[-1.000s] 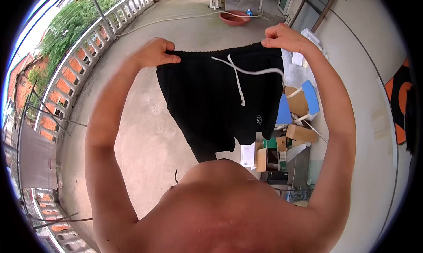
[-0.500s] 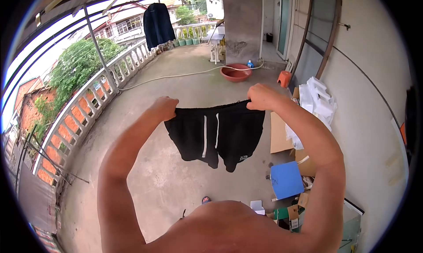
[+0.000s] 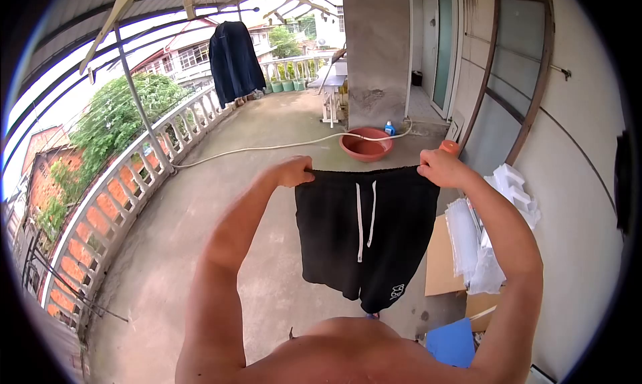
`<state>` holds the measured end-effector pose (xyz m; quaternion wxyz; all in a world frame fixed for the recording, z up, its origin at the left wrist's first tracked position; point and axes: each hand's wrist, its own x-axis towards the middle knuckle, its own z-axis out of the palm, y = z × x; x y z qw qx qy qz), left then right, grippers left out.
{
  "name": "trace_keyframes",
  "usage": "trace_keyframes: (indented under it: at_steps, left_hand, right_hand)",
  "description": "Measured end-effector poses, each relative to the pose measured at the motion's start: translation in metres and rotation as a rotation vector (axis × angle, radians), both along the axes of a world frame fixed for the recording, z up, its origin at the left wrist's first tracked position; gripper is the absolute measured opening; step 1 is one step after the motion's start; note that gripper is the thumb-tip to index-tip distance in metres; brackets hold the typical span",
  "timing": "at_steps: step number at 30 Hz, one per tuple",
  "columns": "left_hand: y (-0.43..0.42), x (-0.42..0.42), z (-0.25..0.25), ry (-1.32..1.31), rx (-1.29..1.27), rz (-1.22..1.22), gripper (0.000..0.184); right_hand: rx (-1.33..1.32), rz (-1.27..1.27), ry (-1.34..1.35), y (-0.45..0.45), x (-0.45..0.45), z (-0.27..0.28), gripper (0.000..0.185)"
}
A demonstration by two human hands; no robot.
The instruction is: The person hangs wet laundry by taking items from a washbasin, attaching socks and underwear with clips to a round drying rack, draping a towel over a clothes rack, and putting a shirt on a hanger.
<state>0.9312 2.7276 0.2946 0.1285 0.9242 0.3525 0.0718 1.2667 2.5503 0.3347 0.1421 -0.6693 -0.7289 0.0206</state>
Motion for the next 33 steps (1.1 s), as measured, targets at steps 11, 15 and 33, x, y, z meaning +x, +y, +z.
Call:
trace_keyframes:
  at_steps: [11, 15, 33]
  left_hand:
    - [0.207, 0.075, 0.048, -0.431, -0.423, 0.214, 0.02]
    - [0.299, 0.084, 0.04, -0.617, -0.569, 0.057, 0.019]
    - [0.7, 0.183, 0.063, -0.623, -0.426, 0.053, 0.021]
  right_hand:
    - [-0.069, 0.165, 0.306, 0.247, 0.137, 0.027, 0.034]
    - [-0.193, 0.144, 0.341, 0.322, 0.16, 0.027, 0.034]
    - [0.07, -0.061, 1.374, 0.736, 0.262, -0.004, 0.012]
